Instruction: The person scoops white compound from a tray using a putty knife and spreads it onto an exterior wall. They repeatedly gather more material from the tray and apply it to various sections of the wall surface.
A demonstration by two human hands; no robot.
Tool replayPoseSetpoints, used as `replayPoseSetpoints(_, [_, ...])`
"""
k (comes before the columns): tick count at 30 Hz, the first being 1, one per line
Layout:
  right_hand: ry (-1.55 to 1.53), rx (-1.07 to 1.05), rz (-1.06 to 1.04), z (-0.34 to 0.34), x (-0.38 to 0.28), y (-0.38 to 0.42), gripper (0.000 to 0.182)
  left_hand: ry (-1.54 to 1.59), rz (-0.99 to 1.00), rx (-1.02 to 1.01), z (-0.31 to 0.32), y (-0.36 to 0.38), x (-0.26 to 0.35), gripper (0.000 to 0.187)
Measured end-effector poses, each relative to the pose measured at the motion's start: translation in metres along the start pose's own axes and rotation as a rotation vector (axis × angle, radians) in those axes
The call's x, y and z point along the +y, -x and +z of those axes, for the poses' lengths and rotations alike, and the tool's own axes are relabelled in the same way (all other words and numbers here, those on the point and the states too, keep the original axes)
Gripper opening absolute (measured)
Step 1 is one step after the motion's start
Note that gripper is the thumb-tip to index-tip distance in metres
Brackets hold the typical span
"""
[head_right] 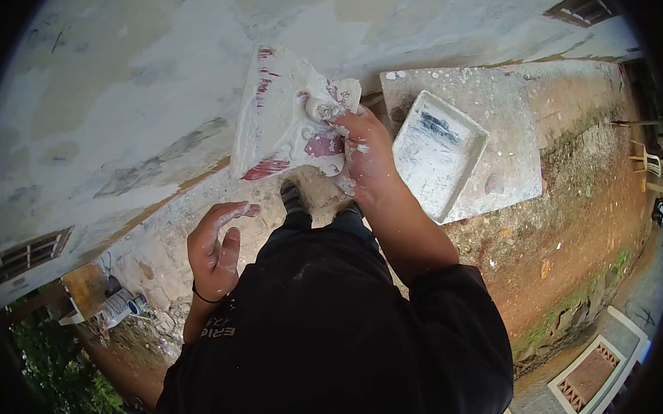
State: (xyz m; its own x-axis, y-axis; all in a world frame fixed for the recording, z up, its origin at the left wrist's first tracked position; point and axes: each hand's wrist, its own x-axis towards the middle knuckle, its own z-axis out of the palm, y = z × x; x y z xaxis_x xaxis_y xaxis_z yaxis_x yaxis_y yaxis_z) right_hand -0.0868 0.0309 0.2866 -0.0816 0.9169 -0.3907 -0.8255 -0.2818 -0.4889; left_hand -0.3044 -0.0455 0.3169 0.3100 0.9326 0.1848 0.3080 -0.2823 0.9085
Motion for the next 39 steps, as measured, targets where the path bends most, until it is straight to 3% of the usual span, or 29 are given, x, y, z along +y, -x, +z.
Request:
replayPoseSetpoints(5, [0.016, -0.117, 0.157, 0.039, 0.05, 0.006, 0.033, -0.022, -0.023, 0.207, -0.043, 0.054, -0.001, 0.027])
replayPoseSetpoints(9, [0.144, -0.173, 0.144, 0.078, 0.096, 0.032, 0.033, 0.023, 0.056, 0.315, -0.088, 0.094, -0.015, 0.027])
replayPoseSetpoints(10, [0.154, -0.308, 0.183, 0.077, 0.109, 0.032, 0.049, 0.028, 0.07, 0.331, -0.104, 0.103, -0.018, 0.027])
replayPoseSetpoints(13, [0.171, -0.269, 0.133, 0.112, 0.16, 0.046, 0.048, 0.012, 0.141, 0.36, -0.153, 0.131, -0.026, 0.026])
replayPoseSetpoints(14, [0.129, -0.373, 0.18, 0.119, 0.173, 0.046, 0.046, -0.014, 0.161, 0.394, -0.17, 0.14, -0.026, 0.026])
replayPoseSetpoints(19, [0.199, -0.392, 0.265, 0.183, 0.246, 0.047, 0.043, -0.07, 0.15, 0.566, -0.236, 0.189, -0.028, 0.027])
replayPoseSetpoints(21, [0.277, -0.294, 0.303, 0.215, 0.269, 0.052, 0.038, -0.108, 0.138, 0.641, -0.254, 0.208, -0.025, 0.026])
replayPoseSetpoints(22, [0.202, -0.412, 0.341, 0.224, 0.281, 0.052, 0.039, -0.128, 0.131, 0.685, -0.262, 0.218, -0.025, 0.026])
replayPoseSetpoints(26, [0.254, -0.527, 0.487, 0.264, 0.323, 0.042, 0.04, -0.215, 0.112, 0.842, -0.283, 0.244, -0.026, 0.027])
replayPoseSetpoints(31, [0.335, -0.592, 0.584, 0.292, 0.38, 0.005, 0.039, -0.334, 0.048, 0.95, -0.316, 0.256, -0.035, 0.029])
replayPoseSetpoints(33, [0.219, -0.709, 0.671, 0.304, 0.396, -0.004, 0.041, -0.329, 0.016, 0.998, -0.328, 0.259, -0.038, 0.03])
replayPoseSetpoints(39, [0.33, -0.65, 0.656, 0.353, 0.436, -0.051, 0.041, -0.402, 0.037, 1.034, -0.39, 0.231, -0.069, 0.03])
